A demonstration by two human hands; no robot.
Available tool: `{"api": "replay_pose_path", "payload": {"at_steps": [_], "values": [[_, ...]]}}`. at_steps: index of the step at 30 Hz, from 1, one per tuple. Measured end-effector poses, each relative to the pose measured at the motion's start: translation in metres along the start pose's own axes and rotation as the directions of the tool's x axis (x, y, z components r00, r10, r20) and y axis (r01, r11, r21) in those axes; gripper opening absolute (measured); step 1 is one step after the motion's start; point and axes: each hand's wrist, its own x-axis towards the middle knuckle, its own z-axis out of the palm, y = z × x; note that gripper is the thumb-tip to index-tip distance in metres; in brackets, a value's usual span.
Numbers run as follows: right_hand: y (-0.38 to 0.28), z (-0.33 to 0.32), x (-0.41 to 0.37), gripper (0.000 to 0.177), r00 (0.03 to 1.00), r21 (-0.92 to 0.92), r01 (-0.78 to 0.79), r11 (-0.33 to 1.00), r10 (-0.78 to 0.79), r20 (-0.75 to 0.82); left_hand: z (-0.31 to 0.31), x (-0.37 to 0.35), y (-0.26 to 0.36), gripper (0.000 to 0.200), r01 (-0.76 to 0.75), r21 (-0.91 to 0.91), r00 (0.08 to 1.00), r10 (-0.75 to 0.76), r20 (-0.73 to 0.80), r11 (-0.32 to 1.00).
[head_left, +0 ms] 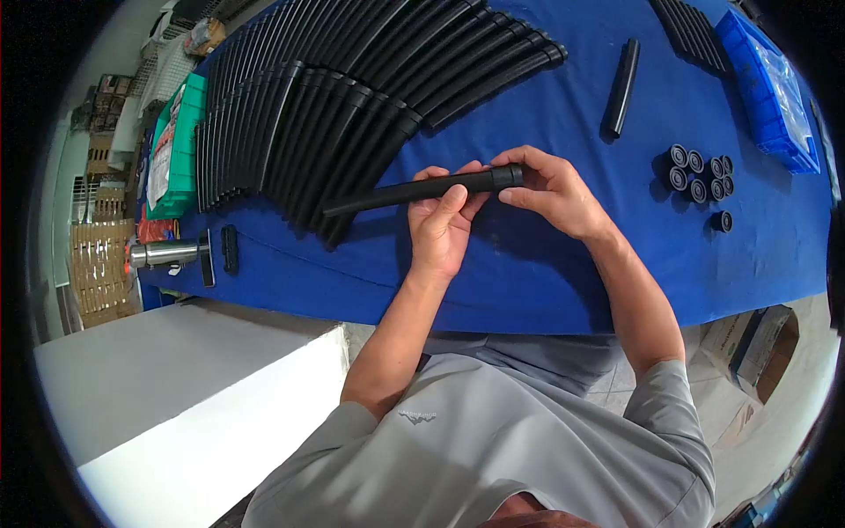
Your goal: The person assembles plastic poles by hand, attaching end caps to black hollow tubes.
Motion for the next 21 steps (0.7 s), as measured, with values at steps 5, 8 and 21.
{"api": "replay_pose_path", "payload": {"at_steps": [5,8,21], "values": [[0.008,0.001,0.000,0.037,0.995,-0.108,0.091,0.990,-0.095,-0.037,0.001,-0.001,-0.004,0.030,-0.019,0.003,0.999,0.019,-0.032,1.000],[0.008,0.002,-0.001,0.037,0.984,-0.236,0.157,0.959,-0.173,-0.047,0.005,-0.002,-0.006,0.029,-0.047,0.029,0.997,0.049,-0.062,0.998],[0.011,0.003,0.001,0.036,0.954,-0.391,0.255,0.885,-0.297,-0.050,0.006,-0.002,-0.008,0.030,-0.037,0.072,0.992,0.045,-0.120,0.997]]}}
